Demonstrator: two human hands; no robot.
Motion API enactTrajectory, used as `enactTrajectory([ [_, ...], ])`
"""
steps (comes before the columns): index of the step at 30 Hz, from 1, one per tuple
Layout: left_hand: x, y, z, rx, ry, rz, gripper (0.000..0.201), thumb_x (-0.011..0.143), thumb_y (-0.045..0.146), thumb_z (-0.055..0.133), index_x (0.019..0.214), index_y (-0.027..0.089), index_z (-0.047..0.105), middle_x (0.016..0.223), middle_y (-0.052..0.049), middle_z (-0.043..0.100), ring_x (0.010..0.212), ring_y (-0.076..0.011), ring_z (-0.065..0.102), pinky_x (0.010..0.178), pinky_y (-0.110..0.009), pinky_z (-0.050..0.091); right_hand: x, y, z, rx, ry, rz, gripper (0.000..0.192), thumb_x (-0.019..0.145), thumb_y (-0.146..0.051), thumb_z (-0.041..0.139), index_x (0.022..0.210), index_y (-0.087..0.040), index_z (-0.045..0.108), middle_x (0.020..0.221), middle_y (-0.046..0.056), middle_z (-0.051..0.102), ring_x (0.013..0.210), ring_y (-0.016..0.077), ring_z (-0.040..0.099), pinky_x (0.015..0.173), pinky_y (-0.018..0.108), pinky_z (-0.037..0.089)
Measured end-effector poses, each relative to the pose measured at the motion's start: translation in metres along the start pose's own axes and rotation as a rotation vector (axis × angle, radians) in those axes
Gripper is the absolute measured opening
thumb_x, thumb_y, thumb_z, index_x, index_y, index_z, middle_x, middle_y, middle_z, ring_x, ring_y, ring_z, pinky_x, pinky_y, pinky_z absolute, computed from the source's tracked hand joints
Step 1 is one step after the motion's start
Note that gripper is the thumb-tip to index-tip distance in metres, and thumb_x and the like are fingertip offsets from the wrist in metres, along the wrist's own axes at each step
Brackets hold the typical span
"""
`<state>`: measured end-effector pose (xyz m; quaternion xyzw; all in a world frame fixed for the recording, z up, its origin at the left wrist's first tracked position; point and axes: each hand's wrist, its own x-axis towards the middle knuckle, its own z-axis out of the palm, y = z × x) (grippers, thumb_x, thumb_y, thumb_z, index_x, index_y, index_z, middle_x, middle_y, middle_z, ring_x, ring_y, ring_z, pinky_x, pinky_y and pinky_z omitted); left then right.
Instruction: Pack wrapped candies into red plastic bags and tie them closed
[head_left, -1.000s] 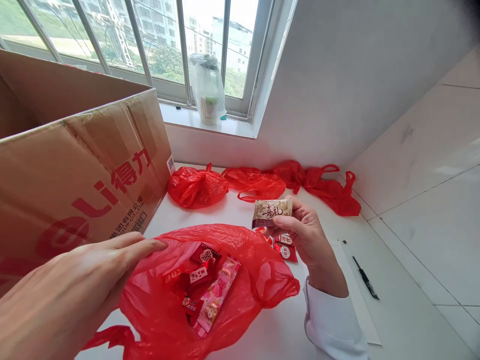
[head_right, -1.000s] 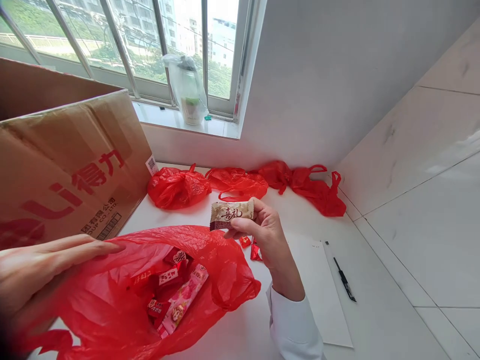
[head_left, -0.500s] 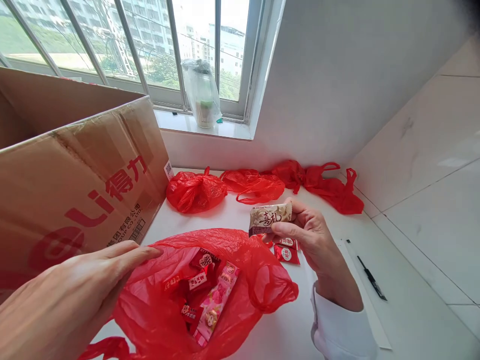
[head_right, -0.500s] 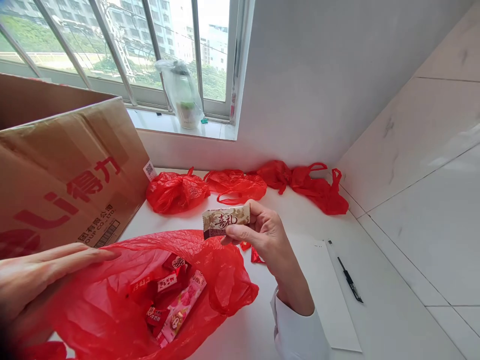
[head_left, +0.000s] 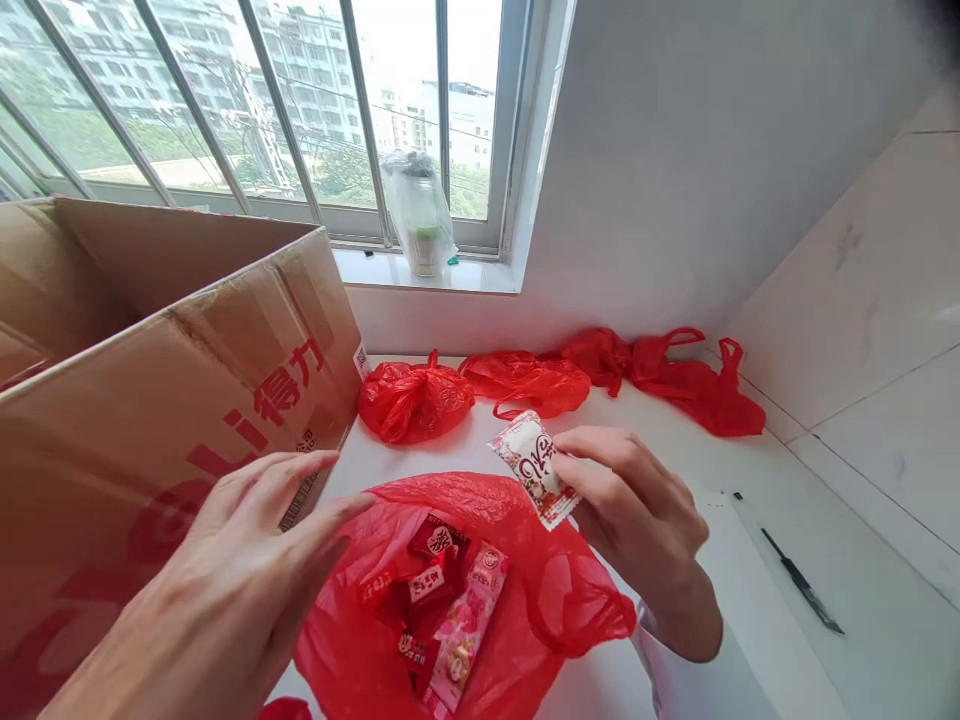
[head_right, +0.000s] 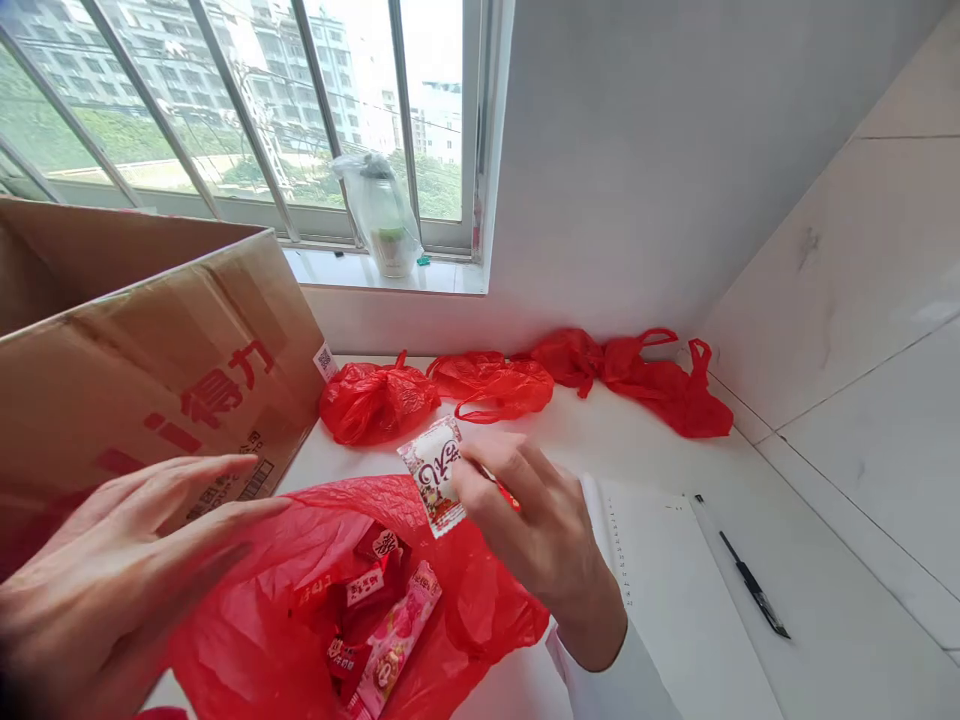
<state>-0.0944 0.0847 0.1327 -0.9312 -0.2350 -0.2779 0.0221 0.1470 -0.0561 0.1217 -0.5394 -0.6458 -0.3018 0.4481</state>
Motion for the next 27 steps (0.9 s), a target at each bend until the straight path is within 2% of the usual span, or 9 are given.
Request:
enactTrajectory([
  [3,0.02,0.025,-0.011,-0.14,0.07,0.007,0.018,0.093,0.032,0.048,0.096,0.029,0.065,0.113,-0.002,0.058,0.105,-0.02,0.053,0.087,-0.029,0.04,-0.001,-0.013,0.003,-0.104,0.004,-0.109,0.025,0.082,0.002,0.058,0.101,-0.012,0.064,0.094,0.012,0.069,0.094,0.023,0.064,0.072,0.032,0.055],
  [6,0.027,0.046,-0.011,-0.486,-0.152,-0.128,0.014,0.092,0.038,0.053,0.101,0.028,0.06,0.085,0.004,0.063,0.071,-0.0124,0.056,0.066,-0.022,0.041,0.0,-0.027,0.003,-0.143,0.006,-0.132,0.021,0.083,0.002,0.056,0.096,-0.011,0.066,0.091,0.013,0.069,0.089,0.0238,0.065,0.069,0.033,0.054],
  [10,0.032,0.057,0.0,-0.884,-0.398,-0.288,0.029,0.092,0.046,0.05,0.083,0.02,0.055,0.072,0.003,0.058,0.064,-0.0119,0.05,0.061,-0.023,0.038,0.005,-0.04,0.003,-0.133,-0.073,-0.17,0.019,0.088,-0.004,0.051,0.091,-0.013,0.068,0.091,0.011,0.07,0.088,0.0218,0.067,0.073,0.031,0.055],
  [13,0.034,0.054,0.007,-1.104,-0.367,-0.373,0.031,0.094,0.046,0.045,0.082,0.018,0.053,0.079,0.001,0.057,0.07,-0.0128,0.05,0.06,-0.023,0.038,0.008,-0.043,0.008,-0.087,-0.061,-0.26,0.019,0.089,-0.005,0.05,0.089,-0.012,0.069,0.087,0.011,0.071,0.081,0.0198,0.067,0.073,0.03,0.055],
  [16,0.036,0.049,0.009,-1.056,-0.325,-0.404,0.028,0.094,0.042,0.047,0.082,0.017,0.053,0.077,0.001,0.055,0.068,-0.0117,0.047,0.061,-0.023,0.037,0.007,-0.04,0.014,0.063,-0.077,-0.244,0.021,0.089,-0.003,0.047,0.09,-0.011,0.067,0.086,0.01,0.07,0.077,0.0179,0.065,0.069,0.029,0.054],
  [20,0.039,0.047,0.009,-0.786,-0.385,-0.352,0.03,0.092,0.038,0.05,0.07,0.018,0.05,0.064,0.005,0.048,0.06,-0.0094,0.039,0.057,-0.023,0.032,0.007,-0.035,0.015,0.325,-0.112,0.23,0.02,0.09,-0.008,0.049,0.103,-0.017,0.061,0.095,0.006,0.067,0.083,0.0144,0.062,0.07,0.026,0.05],
  [22,0.041,0.049,0.01,-0.755,-0.45,-0.337,0.03,0.092,0.038,0.051,0.07,0.018,0.052,0.063,0.006,0.048,0.058,-0.009,0.039,0.056,-0.023,0.031,0.007,-0.032,0.015,0.425,-0.242,0.494,0.014,0.091,-0.021,0.057,0.104,-0.021,0.061,0.095,0.003,0.067,0.081,0.0131,0.061,0.072,0.025,0.049],
  [25,0.042,0.049,0.013,-0.773,-0.486,-0.333,0.025,0.091,0.039,0.054,0.077,0.019,0.058,0.066,0.006,0.055,0.06,-0.0089,0.045,0.059,-0.022,0.035,0.006,-0.026,0.019,0.675,-0.458,0.793,0.012,0.087,-0.033,0.064,0.089,-0.021,0.063,0.082,-0.002,0.066,0.072,0.0113,0.059,0.066,0.023,0.047],
  [27,0.041,0.046,0.015,-0.815,-0.467,-0.354,0.021,0.09,0.04,0.056,0.083,0.02,0.061,0.07,0.006,0.06,0.063,-0.0091,0.05,0.06,-0.021,0.038,0.004,-0.024,0.025,0.906,-0.48,0.957,0.015,0.085,-0.034,0.067,0.082,-0.02,0.06,0.075,-0.004,0.062,0.067,0.0093,0.056,0.061,0.021,0.045],
])
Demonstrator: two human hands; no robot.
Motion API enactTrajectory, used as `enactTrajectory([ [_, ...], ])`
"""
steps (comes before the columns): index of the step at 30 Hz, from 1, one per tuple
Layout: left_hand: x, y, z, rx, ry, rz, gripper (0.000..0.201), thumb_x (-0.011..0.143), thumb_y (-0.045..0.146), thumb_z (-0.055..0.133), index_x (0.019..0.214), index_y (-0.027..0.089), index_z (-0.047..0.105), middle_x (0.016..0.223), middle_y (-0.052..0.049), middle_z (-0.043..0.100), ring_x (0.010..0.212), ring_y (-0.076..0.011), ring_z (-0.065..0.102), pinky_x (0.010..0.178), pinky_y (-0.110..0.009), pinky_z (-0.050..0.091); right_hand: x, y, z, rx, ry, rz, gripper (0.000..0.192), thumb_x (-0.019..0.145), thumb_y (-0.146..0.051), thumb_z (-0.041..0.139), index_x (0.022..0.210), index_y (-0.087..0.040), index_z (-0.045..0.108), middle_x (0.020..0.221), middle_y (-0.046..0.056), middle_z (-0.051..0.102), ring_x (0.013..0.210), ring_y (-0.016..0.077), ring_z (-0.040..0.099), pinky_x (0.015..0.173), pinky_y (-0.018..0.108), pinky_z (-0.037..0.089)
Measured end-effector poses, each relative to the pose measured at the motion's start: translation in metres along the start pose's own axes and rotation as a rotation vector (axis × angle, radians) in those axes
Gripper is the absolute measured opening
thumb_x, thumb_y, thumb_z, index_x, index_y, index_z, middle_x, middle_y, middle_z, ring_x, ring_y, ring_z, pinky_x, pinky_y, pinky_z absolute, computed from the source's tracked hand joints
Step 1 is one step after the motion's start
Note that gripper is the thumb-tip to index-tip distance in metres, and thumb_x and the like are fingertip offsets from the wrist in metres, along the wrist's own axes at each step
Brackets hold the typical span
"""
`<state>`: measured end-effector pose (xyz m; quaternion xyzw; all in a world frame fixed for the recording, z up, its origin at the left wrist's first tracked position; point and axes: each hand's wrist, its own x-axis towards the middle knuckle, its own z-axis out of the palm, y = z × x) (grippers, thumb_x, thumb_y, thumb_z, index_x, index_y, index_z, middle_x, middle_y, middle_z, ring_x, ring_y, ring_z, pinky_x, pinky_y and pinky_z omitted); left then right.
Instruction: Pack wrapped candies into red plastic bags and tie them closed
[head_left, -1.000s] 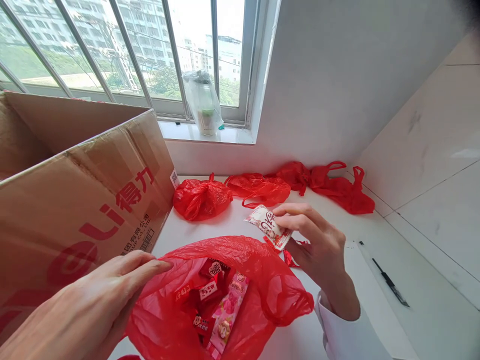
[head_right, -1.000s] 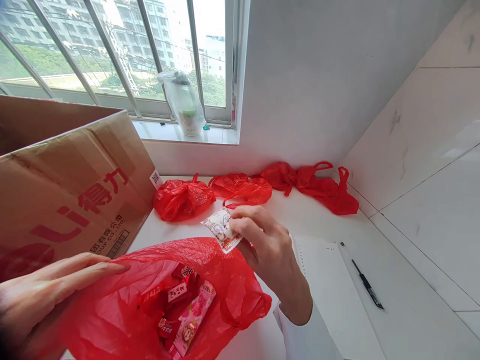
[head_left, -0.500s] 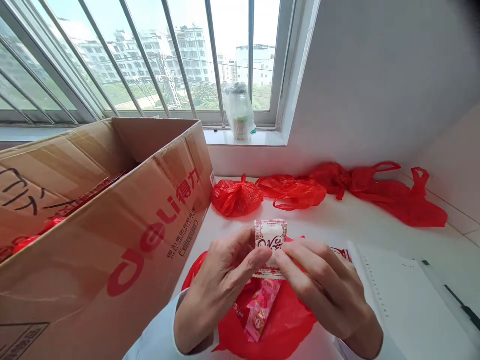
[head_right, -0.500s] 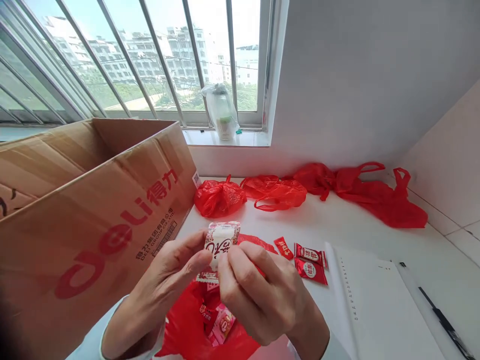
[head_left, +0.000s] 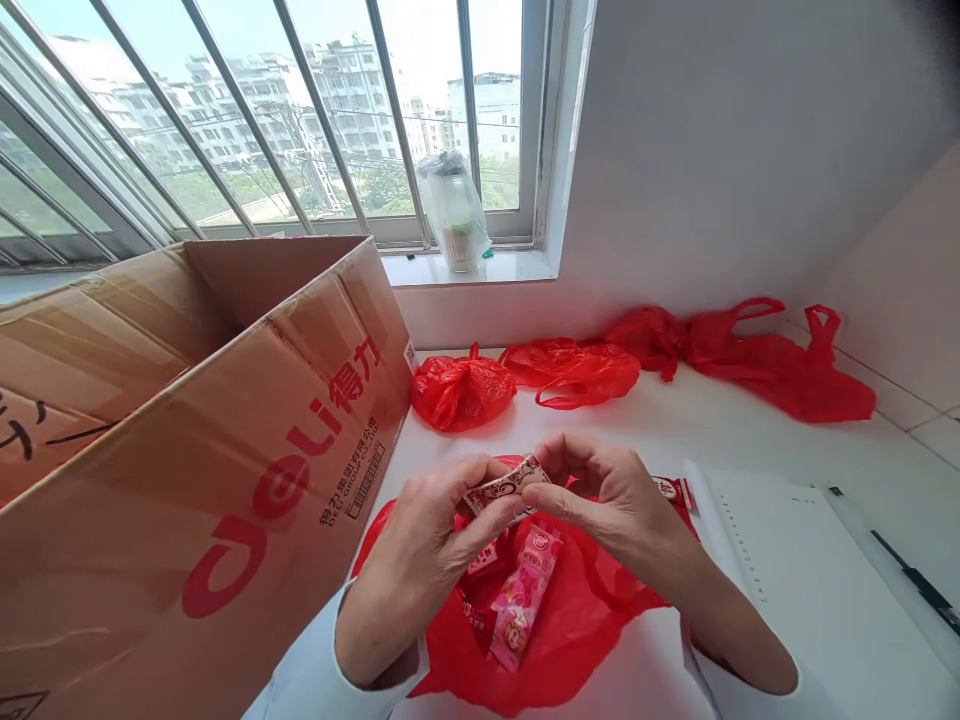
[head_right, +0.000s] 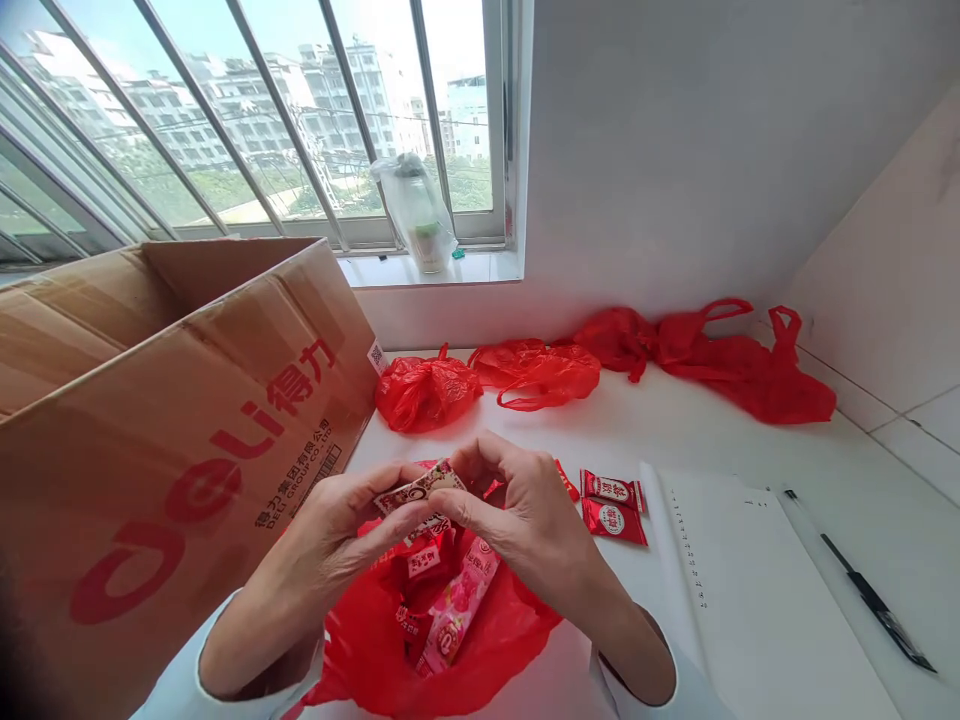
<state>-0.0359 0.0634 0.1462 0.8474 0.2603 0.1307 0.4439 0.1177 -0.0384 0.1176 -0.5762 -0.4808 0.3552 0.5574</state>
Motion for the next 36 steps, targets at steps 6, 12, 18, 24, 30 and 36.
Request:
enactTrajectory([
  [6,0.0,-0.009,-0.003,-0.295,0.173,0.02,0.025,0.085,0.041,0.064,0.078,0.018,0.057,0.069,0.005,0.054,0.062,-0.0083,0.047,0.057,-0.02,0.041,0.002,0.004,0.008,0.588,-0.115,0.188,0.031,0.075,-0.02,0.076,0.087,-0.021,0.047,0.074,-0.006,0.065,0.065,0.0076,0.063,0.065,0.021,0.052],
  [12,0.002,-0.008,0.0,-0.508,0.18,0.009,0.017,0.083,0.034,0.069,0.082,0.016,0.066,0.076,0.002,0.066,0.067,-0.0097,0.057,0.061,-0.018,0.047,-0.002,0.001,0.013,0.666,-0.166,0.218,0.036,0.078,-0.013,0.072,0.105,-0.022,0.052,0.078,-0.005,0.07,0.069,0.007,0.068,0.069,0.018,0.055],
  [18,0.007,-0.014,-0.001,-0.399,0.241,0.003,0.018,0.084,0.036,0.066,0.086,0.019,0.07,0.075,0.002,0.066,0.065,-0.0091,0.055,0.057,-0.017,0.045,-0.006,-0.004,0.017,0.607,-0.137,0.258,0.044,0.078,-0.013,0.072,0.114,-0.024,0.05,0.079,-0.006,0.07,0.074,0.0099,0.072,0.078,0.023,0.057],
  [24,0.008,-0.015,-0.004,-0.22,0.29,0.131,0.014,0.087,0.03,0.064,0.088,0.02,0.072,0.084,0.002,0.07,0.073,-0.0093,0.058,0.065,-0.017,0.045,-0.009,-0.005,0.022,0.593,-0.151,0.265,0.048,0.079,-0.01,0.069,0.118,-0.025,0.045,0.08,-0.005,0.071,0.084,0.0133,0.074,0.074,0.019,0.057],
  [30,0.006,-0.012,-0.007,-0.219,0.254,0.113,0.018,0.09,0.03,0.059,0.085,0.018,0.071,0.078,0.002,0.066,0.07,-0.0096,0.055,0.063,-0.019,0.044,-0.013,-0.007,0.026,0.611,-0.157,0.258,0.044,0.081,-0.011,0.067,0.117,-0.026,0.045,0.076,-0.007,0.07,0.083,0.0144,0.074,0.085,0.027,0.058],
  [36,0.006,-0.011,-0.005,-0.188,0.253,0.132,0.018,0.091,0.03,0.057,0.085,0.018,0.07,0.075,0.003,0.064,0.068,-0.0094,0.053,0.062,-0.02,0.042,-0.015,-0.009,0.026,0.58,-0.157,0.278,0.046,0.08,-0.013,0.069,0.117,-0.026,0.045,0.077,-0.006,0.072,0.084,0.0156,0.074,0.08,0.025,0.059],
])
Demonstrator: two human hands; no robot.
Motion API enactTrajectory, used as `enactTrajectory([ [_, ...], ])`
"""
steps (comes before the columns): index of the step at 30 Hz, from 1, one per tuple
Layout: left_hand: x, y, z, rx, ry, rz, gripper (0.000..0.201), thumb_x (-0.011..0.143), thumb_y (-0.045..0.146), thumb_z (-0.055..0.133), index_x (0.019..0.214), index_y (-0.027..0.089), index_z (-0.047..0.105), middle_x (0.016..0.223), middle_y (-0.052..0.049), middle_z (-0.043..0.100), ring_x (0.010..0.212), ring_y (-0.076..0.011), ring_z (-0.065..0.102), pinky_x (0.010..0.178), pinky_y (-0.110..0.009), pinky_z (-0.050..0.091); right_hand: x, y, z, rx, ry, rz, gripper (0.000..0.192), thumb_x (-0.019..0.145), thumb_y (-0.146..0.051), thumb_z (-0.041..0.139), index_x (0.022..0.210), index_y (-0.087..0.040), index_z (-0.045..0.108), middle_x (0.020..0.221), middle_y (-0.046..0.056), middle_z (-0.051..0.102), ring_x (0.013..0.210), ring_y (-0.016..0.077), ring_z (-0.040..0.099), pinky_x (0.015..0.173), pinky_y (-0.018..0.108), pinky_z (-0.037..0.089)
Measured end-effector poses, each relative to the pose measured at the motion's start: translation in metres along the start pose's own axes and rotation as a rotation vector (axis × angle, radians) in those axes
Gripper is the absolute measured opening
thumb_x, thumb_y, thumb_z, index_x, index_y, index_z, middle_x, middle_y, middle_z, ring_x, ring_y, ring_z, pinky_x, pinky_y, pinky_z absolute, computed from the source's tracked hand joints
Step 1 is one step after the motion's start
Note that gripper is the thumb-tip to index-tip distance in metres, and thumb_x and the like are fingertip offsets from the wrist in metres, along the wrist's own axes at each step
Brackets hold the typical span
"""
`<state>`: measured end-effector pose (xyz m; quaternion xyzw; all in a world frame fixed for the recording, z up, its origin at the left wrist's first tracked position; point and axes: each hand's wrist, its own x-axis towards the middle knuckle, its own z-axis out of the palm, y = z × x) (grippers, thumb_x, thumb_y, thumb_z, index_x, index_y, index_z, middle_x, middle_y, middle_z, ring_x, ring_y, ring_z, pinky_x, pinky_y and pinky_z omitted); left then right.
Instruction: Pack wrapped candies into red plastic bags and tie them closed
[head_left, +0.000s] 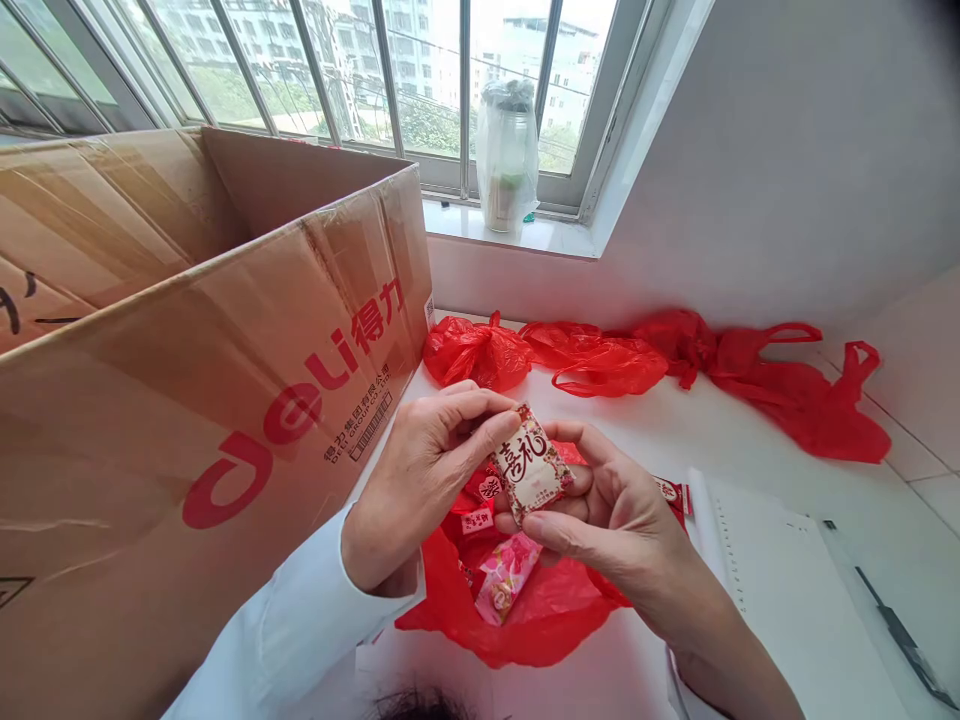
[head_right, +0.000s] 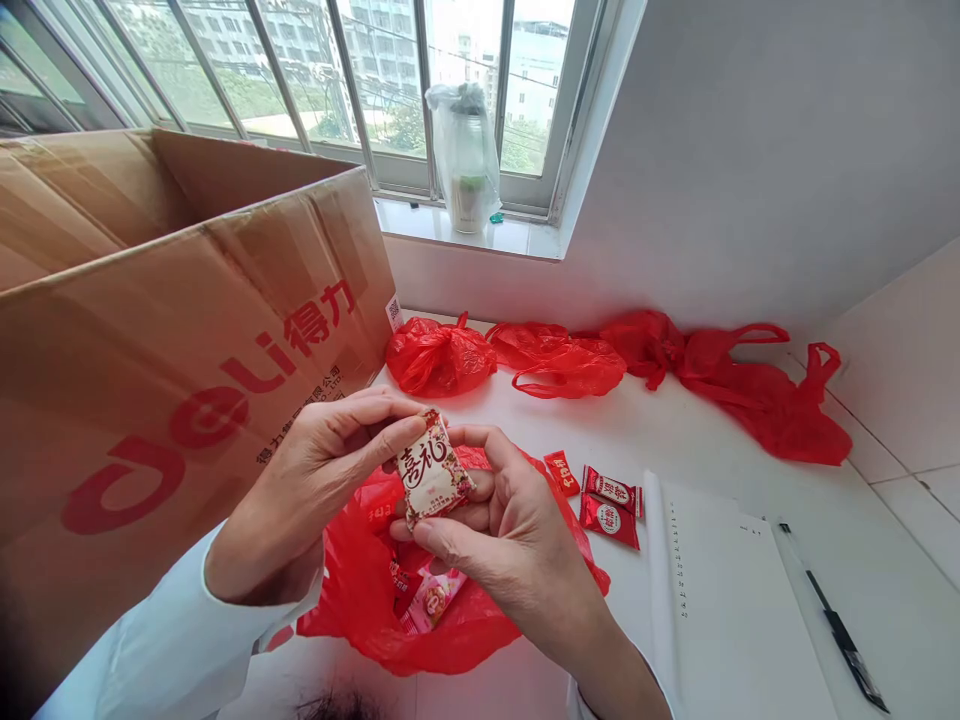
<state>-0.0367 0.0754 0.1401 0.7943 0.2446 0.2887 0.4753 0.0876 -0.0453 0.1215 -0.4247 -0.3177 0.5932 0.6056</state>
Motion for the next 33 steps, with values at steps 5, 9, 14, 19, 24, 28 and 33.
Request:
enactTrajectory([
  [5,-0.0003,-0.0006,0.0009,0.017,0.012,0.027,0.016,0.09,0.027,0.058,0.085,0.018,0.07,0.074,0.004,0.065,0.066,-0.0079,0.053,0.061,-0.018,0.042,-0.0009,-0.0001,-0.0011,-0.025,0.025,0.009,0.048,0.078,-0.017,0.071,0.117,-0.027,0.044,0.077,-0.005,0.071,0.085,0.0194,0.074,0.082,0.032,0.059],
  [9,-0.0004,-0.0001,-0.0002,0.046,0.016,0.039,0.015,0.091,0.028,0.058,0.085,0.019,0.07,0.075,0.005,0.065,0.067,-0.0077,0.054,0.062,-0.018,0.042,-0.0004,0.0001,-0.0031,-0.013,-0.028,0.007,0.047,0.079,-0.016,0.07,0.118,-0.027,0.044,0.08,-0.005,0.071,0.085,0.0178,0.074,0.081,0.029,0.058],
  [14,0.0,-0.0018,-0.0007,0.062,0.008,0.027,0.017,0.091,0.03,0.057,0.085,0.019,0.07,0.077,0.003,0.066,0.068,-0.0095,0.056,0.063,-0.02,0.043,0.0012,0.0026,-0.0059,0.012,-0.05,0.002,0.047,0.08,-0.013,0.069,0.118,-0.027,0.046,0.08,-0.005,0.071,0.086,0.0167,0.073,0.076,0.026,0.057],
  [19,0.0009,-0.0028,-0.0002,0.051,0.007,0.02,0.017,0.09,0.027,0.058,0.082,0.019,0.07,0.075,0.003,0.065,0.067,-0.0095,0.055,0.062,-0.02,0.042,0.0028,0.0059,-0.0062,0.024,-0.043,0.001,0.046,0.081,-0.013,0.068,0.119,-0.027,0.046,0.08,-0.006,0.07,0.086,0.0161,0.073,0.077,0.026,0.056],
  [24,0.0003,-0.0013,0.0005,0.075,0.027,0.025,0.017,0.09,0.026,0.058,0.081,0.019,0.07,0.072,0.003,0.063,0.065,-0.0091,0.053,0.06,-0.02,0.041,0.0021,0.0065,-0.0057,0.038,-0.058,-0.004,0.047,0.081,-0.011,0.068,0.119,-0.029,0.047,0.08,-0.007,0.069,0.085,0.0142,0.073,0.081,0.026,0.056],
  [28,-0.0017,-0.0009,0.0012,0.114,0.047,0.063,0.017,0.09,0.026,0.058,0.083,0.019,0.071,0.074,0.002,0.065,0.067,-0.0103,0.056,0.061,-0.021,0.043,0.0029,0.0053,-0.0064,-0.044,-0.055,-0.012,0.042,0.084,-0.022,0.068,0.12,-0.028,0.048,0.08,-0.005,0.069,0.087,0.0165,0.072,0.073,0.025,0.057],
  [33,-0.003,0.0002,0.0014,0.021,0.012,0.053,0.014,0.089,0.028,0.059,0.089,0.021,0.071,0.082,0.002,0.068,0.073,-0.0106,0.06,0.067,-0.02,0.045,0.0066,0.0068,-0.0064,-0.2,-0.076,-0.022,0.027,0.094,-0.042,0.051,0.115,-0.025,0.051,0.085,0.001,0.071,0.077,0.0178,0.073,0.063,0.027,0.057],
])
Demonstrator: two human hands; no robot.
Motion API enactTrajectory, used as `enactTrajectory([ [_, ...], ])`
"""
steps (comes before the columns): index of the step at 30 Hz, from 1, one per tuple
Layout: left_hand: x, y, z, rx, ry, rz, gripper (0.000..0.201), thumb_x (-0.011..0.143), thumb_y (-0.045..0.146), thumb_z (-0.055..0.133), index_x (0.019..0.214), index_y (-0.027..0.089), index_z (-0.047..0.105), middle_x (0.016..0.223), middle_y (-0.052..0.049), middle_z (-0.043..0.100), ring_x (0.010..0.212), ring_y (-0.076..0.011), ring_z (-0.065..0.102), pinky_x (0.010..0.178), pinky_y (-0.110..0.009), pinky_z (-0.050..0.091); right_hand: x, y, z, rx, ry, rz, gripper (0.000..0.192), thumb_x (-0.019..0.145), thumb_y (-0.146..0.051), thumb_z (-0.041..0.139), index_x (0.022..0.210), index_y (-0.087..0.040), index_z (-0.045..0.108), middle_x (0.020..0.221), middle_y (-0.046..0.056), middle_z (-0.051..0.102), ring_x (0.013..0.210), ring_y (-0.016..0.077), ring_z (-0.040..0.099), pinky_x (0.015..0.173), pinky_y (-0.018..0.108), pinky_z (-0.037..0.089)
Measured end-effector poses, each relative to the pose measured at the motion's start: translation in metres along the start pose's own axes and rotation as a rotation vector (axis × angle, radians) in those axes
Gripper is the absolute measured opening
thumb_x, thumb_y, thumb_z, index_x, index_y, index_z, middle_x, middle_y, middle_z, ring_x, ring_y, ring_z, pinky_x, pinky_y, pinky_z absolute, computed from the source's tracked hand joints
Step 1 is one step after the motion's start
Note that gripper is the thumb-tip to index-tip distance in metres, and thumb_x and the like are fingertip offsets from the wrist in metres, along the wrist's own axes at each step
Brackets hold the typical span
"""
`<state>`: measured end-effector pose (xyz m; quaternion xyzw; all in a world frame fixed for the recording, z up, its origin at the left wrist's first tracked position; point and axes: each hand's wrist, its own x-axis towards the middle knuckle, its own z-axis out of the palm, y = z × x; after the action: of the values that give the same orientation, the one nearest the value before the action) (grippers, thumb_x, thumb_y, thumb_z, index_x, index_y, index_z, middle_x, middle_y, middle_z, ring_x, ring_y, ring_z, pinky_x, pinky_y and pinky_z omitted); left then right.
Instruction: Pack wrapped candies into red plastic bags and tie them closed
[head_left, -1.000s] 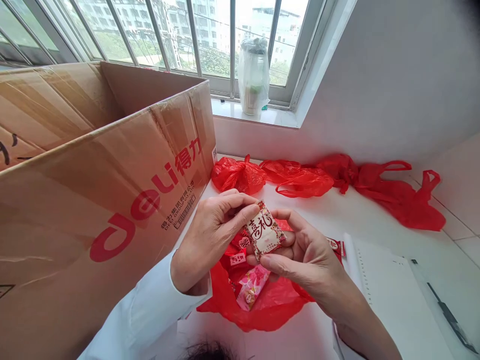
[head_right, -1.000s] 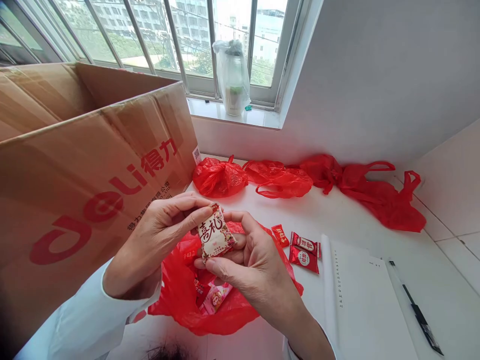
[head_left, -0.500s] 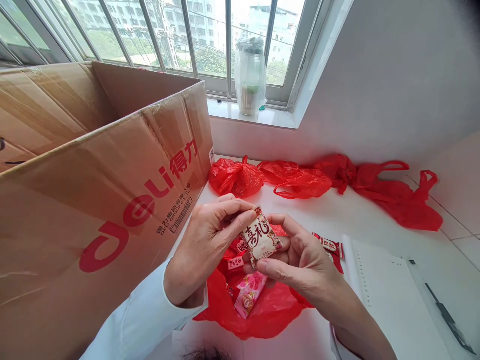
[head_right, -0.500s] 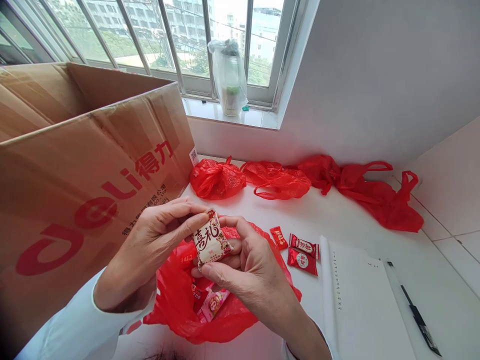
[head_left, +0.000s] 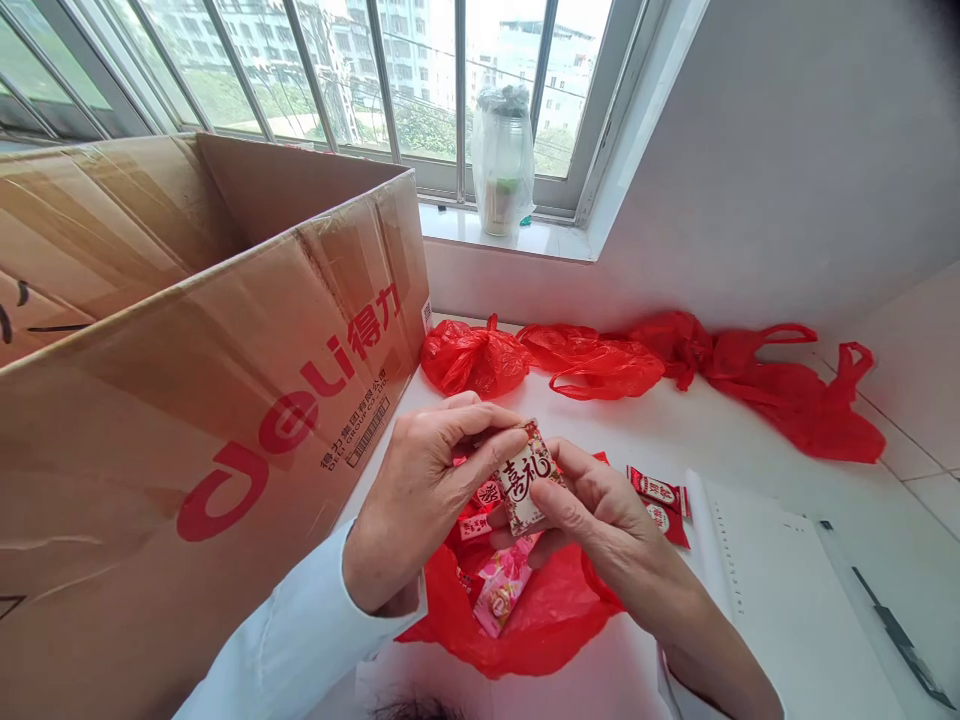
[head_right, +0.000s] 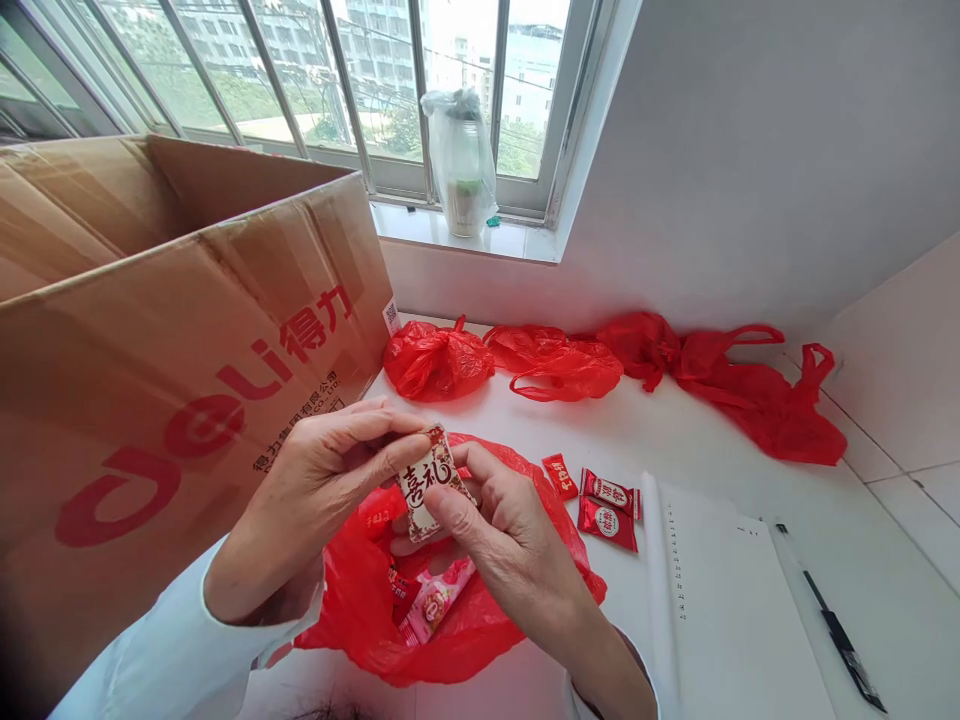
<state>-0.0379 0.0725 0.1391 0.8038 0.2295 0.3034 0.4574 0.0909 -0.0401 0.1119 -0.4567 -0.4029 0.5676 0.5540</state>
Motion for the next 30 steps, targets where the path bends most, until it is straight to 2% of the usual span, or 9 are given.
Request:
enactTrajectory([
  [5,-0.001,0.0032,-0.0024,-0.185,-0.076,-0.182,0.039,0.094,0.045,0.049,0.068,0.017,0.058,0.061,0.004,0.055,0.055,-0.0077,0.049,0.051,-0.02,0.039,0.0006,0.0009,-0.0001,0.036,0.024,-0.036,0.025,0.095,-0.043,0.05,0.111,-0.025,0.054,0.094,0.003,0.071,0.082,0.0181,0.072,0.065,0.027,0.058],
  [10,-0.0005,0.0002,-0.0005,-0.228,-0.198,-0.236,0.027,0.089,0.043,0.059,0.081,0.018,0.063,0.068,0.002,0.064,0.061,-0.0106,0.059,0.058,-0.021,0.045,0.0026,0.0001,-0.0053,0.039,0.069,-0.06,0.021,0.094,-0.042,0.053,0.104,-0.023,0.054,0.096,0.003,0.07,0.082,0.017,0.072,0.065,0.025,0.058],
  [13,0.0005,-0.0019,0.0019,-0.217,-0.176,-0.246,0.029,0.089,0.043,0.059,0.078,0.017,0.064,0.066,0.001,0.065,0.06,-0.011,0.059,0.058,-0.022,0.046,0.0038,0.0004,-0.0073,0.037,0.062,-0.062,0.019,0.094,-0.04,0.054,0.1,-0.023,0.054,0.089,0.001,0.07,0.078,0.0153,0.071,0.065,0.024,0.057],
  [16,0.001,-0.0016,0.0028,-0.196,-0.161,-0.238,0.031,0.089,0.043,0.059,0.075,0.016,0.065,0.063,0.002,0.065,0.058,-0.01,0.057,0.057,-0.021,0.045,0.003,0.0003,-0.0072,0.012,0.057,-0.068,0.02,0.096,-0.039,0.051,0.106,-0.023,0.055,0.089,0.001,0.069,0.076,0.0145,0.07,0.066,0.025,0.057],
  [21,0.0023,0.0014,0.0014,-0.169,-0.165,-0.227,0.033,0.09,0.042,0.057,0.07,0.016,0.062,0.061,0.003,0.061,0.057,-0.0087,0.055,0.055,-0.019,0.043,0.0007,-0.0022,-0.0051,-0.007,0.061,-0.061,0.021,0.098,-0.038,0.045,0.107,-0.024,0.058,0.097,0.002,0.069,0.086,0.0151,0.069,0.074,0.026,0.056],
  [25,0.0021,0.0009,0.0011,-0.132,-0.127,-0.226,0.034,0.089,0.041,0.06,0.065,0.015,0.059,0.06,0.004,0.056,0.056,-0.0077,0.051,0.054,-0.019,0.041,-0.0001,-0.0033,-0.0051,-0.004,0.066,-0.047,0.022,0.099,-0.038,0.045,0.107,-0.024,0.059,0.097,0.003,0.069,0.09,0.0156,0.068,0.075,0.026,0.055],
  [30,0.002,-0.0058,-0.0003,-0.229,-0.237,-0.276,0.028,0.088,0.044,0.06,0.081,0.017,0.062,0.072,0.002,0.062,0.063,-0.0106,0.056,0.057,-0.021,0.045,0.0017,0.0008,-0.0059,0.022,0.068,-0.044,0.021,0.099,-0.039,0.045,0.107,-0.024,0.058,0.097,0.003,0.068,0.085,0.0148,0.068,0.067,0.025,0.055],
])
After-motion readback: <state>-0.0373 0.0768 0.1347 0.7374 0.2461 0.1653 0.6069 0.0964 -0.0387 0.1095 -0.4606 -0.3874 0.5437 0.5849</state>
